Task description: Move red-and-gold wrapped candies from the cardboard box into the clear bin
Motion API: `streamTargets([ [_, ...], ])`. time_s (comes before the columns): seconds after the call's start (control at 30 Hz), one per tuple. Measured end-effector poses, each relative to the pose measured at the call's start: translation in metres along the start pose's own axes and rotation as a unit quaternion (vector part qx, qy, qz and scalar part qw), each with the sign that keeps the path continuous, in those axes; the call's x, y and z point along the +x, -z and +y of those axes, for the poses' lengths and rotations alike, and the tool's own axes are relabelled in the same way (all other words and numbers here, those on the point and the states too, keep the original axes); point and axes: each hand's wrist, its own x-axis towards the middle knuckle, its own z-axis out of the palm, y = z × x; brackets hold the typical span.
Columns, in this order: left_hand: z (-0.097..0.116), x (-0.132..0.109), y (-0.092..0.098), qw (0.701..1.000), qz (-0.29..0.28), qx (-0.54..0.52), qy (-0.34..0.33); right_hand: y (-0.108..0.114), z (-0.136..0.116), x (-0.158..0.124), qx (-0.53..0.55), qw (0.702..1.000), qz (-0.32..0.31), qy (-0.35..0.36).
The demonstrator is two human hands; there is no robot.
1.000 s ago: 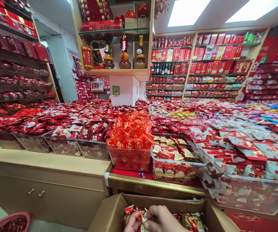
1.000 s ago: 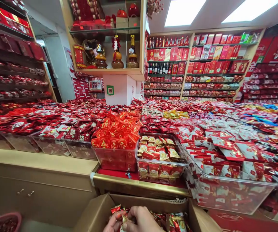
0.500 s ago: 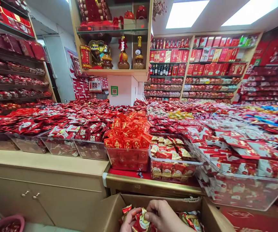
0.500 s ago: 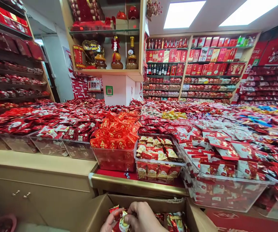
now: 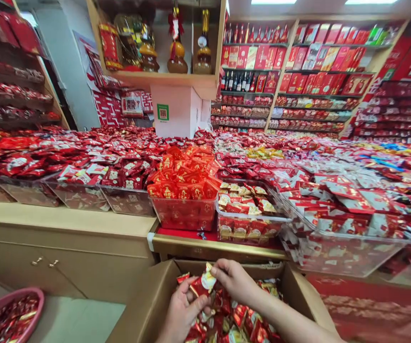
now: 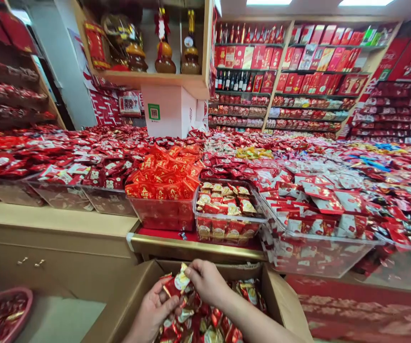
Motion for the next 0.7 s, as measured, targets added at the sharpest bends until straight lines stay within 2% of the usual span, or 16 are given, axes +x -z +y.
streamTargets([
  [0.2,0.010,-0.006,-0.003,0.999,-0.016,0.023,0.024,-0.002,-0.002,0.000,0.134,0.991,-0.002,-0.028],
  [0.37,0.010,-0.006,-0.002,0.999,-0.023,0.012,0.019,-0.005,-0.007,0.000,0.227,0.970,0.002,-0.088],
  [0.47,0.006,-0.002,0.002,1.000,-0.023,0.010,0.006,-0.007,-0.004,0.000,0.226,0.972,0.025,-0.058],
  [0.57,0.001,0.003,0.006,1.000,-0.027,-0.001,-0.005,-0.007,-0.001,0.001,0.176,0.984,0.005,0.002],
  [0.7,-0.007,0.006,0.008,1.000,-0.012,-0.010,-0.003,-0.006,-0.002,0.002,0.101,0.995,-0.008,0.007],
])
